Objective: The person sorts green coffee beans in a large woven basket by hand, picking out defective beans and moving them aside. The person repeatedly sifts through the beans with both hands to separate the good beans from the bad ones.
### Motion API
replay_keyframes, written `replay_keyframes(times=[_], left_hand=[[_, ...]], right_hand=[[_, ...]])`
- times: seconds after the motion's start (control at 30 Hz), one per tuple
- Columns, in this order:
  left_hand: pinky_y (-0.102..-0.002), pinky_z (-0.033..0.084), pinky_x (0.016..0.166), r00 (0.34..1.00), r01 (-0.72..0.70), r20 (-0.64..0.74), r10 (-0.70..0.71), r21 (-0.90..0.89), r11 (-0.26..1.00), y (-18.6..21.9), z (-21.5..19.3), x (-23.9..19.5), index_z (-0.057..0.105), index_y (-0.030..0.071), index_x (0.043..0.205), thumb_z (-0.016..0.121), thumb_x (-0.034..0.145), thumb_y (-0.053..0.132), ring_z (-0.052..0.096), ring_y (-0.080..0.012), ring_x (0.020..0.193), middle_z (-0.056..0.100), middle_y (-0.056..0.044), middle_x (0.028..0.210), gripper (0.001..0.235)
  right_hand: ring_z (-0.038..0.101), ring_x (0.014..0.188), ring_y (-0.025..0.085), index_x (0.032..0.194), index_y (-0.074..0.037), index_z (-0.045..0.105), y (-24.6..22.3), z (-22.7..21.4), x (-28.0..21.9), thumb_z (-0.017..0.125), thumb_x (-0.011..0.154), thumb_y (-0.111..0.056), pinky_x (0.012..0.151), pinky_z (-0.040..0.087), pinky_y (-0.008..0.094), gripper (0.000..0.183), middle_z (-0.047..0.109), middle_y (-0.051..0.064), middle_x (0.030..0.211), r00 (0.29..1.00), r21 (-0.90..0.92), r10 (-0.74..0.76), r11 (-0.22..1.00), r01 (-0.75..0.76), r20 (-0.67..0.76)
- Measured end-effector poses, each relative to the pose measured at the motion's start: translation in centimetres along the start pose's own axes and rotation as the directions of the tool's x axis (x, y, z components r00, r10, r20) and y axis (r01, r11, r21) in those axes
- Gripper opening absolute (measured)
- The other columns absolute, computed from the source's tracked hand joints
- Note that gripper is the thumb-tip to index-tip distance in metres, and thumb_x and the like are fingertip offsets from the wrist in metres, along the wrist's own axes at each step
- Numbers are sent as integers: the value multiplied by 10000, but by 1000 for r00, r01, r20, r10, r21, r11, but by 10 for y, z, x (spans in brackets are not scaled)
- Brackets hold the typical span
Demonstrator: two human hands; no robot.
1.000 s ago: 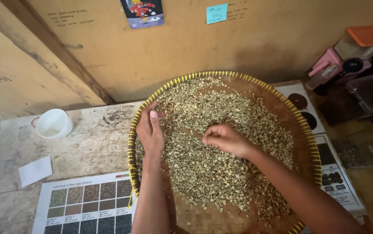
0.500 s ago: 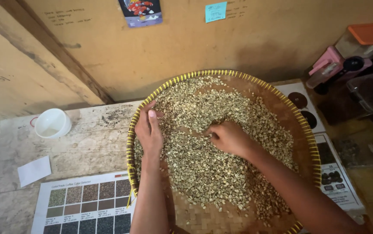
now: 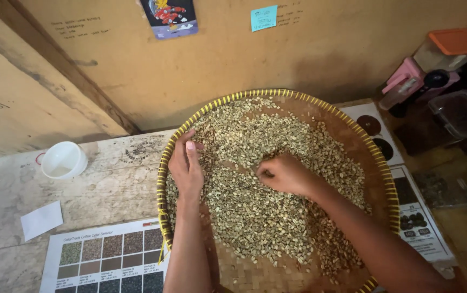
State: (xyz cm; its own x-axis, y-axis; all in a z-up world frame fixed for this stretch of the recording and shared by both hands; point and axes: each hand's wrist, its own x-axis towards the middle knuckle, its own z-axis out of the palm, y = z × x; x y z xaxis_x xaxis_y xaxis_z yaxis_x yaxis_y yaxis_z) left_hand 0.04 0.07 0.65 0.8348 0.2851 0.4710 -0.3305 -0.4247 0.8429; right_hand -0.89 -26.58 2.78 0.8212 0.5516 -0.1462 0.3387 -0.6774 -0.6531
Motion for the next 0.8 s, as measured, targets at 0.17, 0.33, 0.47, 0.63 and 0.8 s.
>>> replay_keyframes(times=[0.17, 0.33, 0.47, 0.63, 0.8], left_hand=[[-378, 531, 653, 1000, -24, 9, 24, 18, 1000, 3, -2, -1, 694, 126, 1258, 400, 1109, 345, 676, -257, 697, 756, -84, 825, 396], [-459, 549, 731, 995, -92, 24, 92, 5, 996, 5, 0, -5, 698, 42, 1248, 501, 1097, 228, 721, -353, 786, 760, -172, 868, 310], [-399, 517, 764, 998, -40, 55, 38, 39, 998, 2, 7, -9, 677, 39, 1304, 457, 1141, 256, 684, -287, 817, 733, -145, 956, 350], [-334, 509, 725, 993, -50, 105, 57, -68, 996, 3, 8, -12, 593, -60, 1378, 408, 1190, 216, 641, -234, 788, 689, -174, 934, 382], [-361, 519, 725, 986, -108, 119, 117, -78, 991, -8, 10, -15, 570, -100, 1415, 381, 1230, 191, 625, -272, 795, 666, -232, 952, 393]], right_hand=[[583, 430, 190, 1057, 20, 772, -21, -59, -46, 691, 940, -124, 464, 473, 339, 202, 742, 154, 654, 996, 199, 24, 980, -7, -81], [785, 875, 327, 1066, -6, 789, 19, -110, -112, 735, 921, -230, 818, 600, 485, 272, 820, 220, 927, 913, 417, 350, 877, -239, -211], [732, 737, 214, 1002, -162, 773, 76, -152, -190, 656, 950, -310, 697, 537, 372, 195, 775, 58, 824, 756, 57, 477, 859, -509, -449], [707, 697, 247, 996, -136, 763, 140, -183, -269, 696, 974, -269, 637, 458, 406, 151, 741, 69, 744, 680, -322, 215, 755, -571, -701], [751, 990, 263, 1192, -97, 744, 170, -183, -291, 631, 930, -238, 855, 542, 392, 318, 794, 98, 1104, 585, -61, 528, 709, -703, -616]])
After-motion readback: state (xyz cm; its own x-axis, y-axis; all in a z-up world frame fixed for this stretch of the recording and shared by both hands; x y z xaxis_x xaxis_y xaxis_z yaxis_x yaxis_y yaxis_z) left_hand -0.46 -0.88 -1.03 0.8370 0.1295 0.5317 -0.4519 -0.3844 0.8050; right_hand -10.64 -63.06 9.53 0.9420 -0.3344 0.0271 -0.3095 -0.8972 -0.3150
